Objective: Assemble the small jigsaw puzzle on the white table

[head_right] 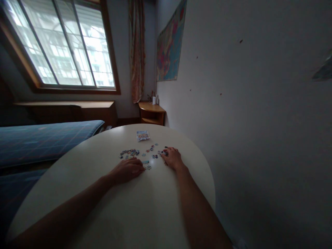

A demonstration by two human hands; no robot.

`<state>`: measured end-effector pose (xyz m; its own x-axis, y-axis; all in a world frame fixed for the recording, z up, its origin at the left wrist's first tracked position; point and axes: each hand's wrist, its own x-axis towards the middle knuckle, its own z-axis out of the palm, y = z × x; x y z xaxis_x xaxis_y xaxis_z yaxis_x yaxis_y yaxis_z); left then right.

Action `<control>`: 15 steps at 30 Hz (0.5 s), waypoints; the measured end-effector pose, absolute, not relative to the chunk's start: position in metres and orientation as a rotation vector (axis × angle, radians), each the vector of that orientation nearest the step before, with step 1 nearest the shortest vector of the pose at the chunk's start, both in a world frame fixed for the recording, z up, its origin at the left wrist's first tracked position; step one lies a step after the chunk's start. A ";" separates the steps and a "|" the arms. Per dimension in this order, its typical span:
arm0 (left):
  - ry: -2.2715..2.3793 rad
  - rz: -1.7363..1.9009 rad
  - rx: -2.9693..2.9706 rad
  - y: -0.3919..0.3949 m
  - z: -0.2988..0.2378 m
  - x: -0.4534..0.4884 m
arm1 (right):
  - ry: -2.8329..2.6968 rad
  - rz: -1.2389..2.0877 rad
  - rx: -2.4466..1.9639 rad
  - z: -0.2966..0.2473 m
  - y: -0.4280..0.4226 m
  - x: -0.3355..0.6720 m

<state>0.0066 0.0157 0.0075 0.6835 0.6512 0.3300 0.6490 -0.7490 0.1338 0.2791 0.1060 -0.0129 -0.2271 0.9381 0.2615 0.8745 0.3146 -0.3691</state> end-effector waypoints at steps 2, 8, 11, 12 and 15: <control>1.113 0.568 2.878 0.016 0.007 0.007 | -2.160 0.196 -1.594 -0.015 0.107 0.280; 1.136 0.577 2.884 0.015 0.008 0.009 | -2.175 0.181 -1.570 -0.016 0.108 0.280; 1.136 0.599 2.891 0.013 0.009 0.010 | -2.179 0.179 -1.564 -0.015 0.107 0.280; 1.133 0.607 2.893 0.013 0.009 0.010 | -2.179 0.182 -1.567 -0.014 0.107 0.280; 1.107 0.618 2.898 0.012 0.010 0.010 | -2.173 0.193 -1.584 -0.013 0.106 0.279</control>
